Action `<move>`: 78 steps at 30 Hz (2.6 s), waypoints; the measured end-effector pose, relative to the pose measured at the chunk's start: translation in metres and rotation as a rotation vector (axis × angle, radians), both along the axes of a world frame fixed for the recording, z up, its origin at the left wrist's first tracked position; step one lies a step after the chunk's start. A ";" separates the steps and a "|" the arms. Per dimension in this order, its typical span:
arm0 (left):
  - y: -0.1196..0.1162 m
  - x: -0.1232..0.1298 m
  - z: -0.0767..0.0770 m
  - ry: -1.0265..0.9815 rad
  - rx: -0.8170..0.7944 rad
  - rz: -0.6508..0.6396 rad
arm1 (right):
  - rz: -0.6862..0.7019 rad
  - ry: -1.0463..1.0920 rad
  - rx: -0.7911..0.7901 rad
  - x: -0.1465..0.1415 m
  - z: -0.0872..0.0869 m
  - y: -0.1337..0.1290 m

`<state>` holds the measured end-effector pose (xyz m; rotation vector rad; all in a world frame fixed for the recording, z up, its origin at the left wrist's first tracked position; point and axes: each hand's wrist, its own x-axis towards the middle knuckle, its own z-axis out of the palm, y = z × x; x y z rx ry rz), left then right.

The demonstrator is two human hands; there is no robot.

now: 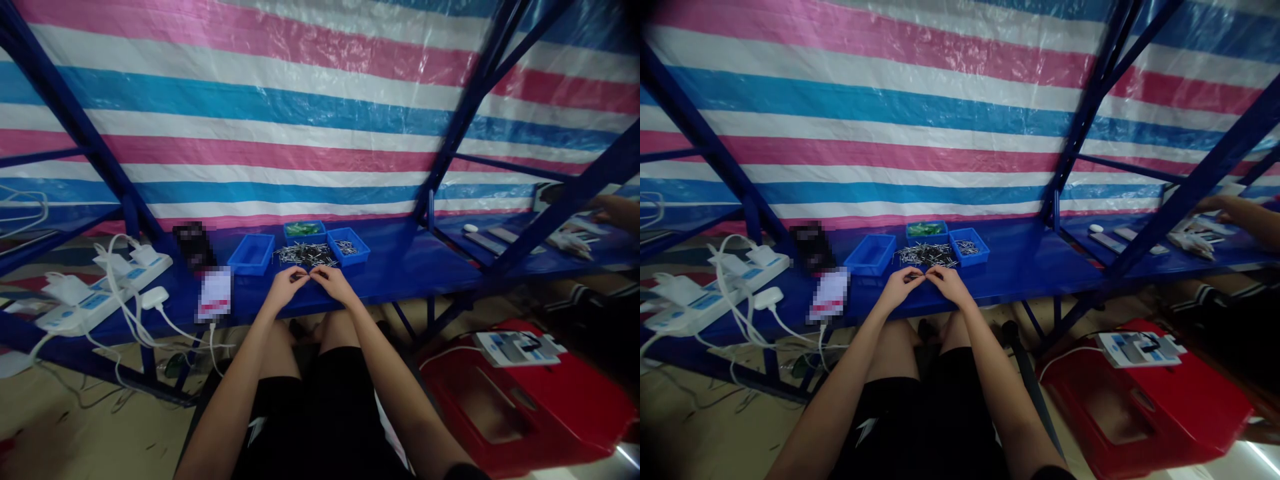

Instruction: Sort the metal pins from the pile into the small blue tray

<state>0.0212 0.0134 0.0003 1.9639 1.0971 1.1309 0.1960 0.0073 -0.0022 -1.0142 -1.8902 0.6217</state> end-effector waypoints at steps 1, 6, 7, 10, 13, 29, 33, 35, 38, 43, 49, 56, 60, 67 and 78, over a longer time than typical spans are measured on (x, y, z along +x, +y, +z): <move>0.000 0.000 0.001 -0.023 0.007 0.000 | 0.009 -0.011 0.007 0.000 0.000 0.000; 0.001 0.000 -0.001 -0.121 -0.055 -0.023 | -0.008 -0.024 -0.008 -0.001 0.002 -0.003; 0.002 0.000 -0.001 -0.111 -0.066 -0.020 | -0.023 0.002 -0.017 -0.001 0.003 -0.003; 0.002 0.000 -0.003 -0.034 -0.062 -0.019 | -0.025 0.070 -0.040 -0.001 0.003 -0.003; 0.002 -0.001 -0.004 0.050 -0.038 -0.009 | -0.026 0.066 -0.045 0.000 0.002 -0.002; 0.004 -0.005 -0.002 -0.070 0.003 0.100 | -0.124 0.045 -0.049 0.000 0.000 -0.001; 0.007 -0.004 -0.005 -0.063 -0.005 0.090 | -0.077 0.057 -0.012 -0.001 0.004 -0.003; 0.008 -0.004 -0.007 -0.060 -0.007 0.080 | -0.056 -0.001 0.015 -0.001 0.006 -0.003; 0.008 -0.004 -0.007 -0.063 -0.012 0.073 | -0.032 -0.055 0.026 -0.002 0.006 -0.003; 0.011 -0.003 -0.007 -0.257 -0.053 0.177 | -0.153 0.133 -0.053 0.002 0.001 0.003; 0.011 -0.002 -0.007 -0.100 0.008 0.256 | -0.223 0.429 -0.178 0.005 -0.003 0.009; -0.021 -0.010 0.010 0.616 0.106 0.595 | -0.091 0.262 -0.177 0.002 -0.010 0.008; -0.021 -0.017 0.020 0.738 -0.126 0.669 | -0.109 0.281 -0.177 0.003 -0.011 0.008; 0.012 0.000 0.018 0.780 -0.082 0.646 | -0.115 0.279 -0.167 0.003 -0.010 0.008; 0.010 0.002 0.022 0.761 -0.212 0.739 | -0.145 0.287 -0.149 0.003 -0.009 0.007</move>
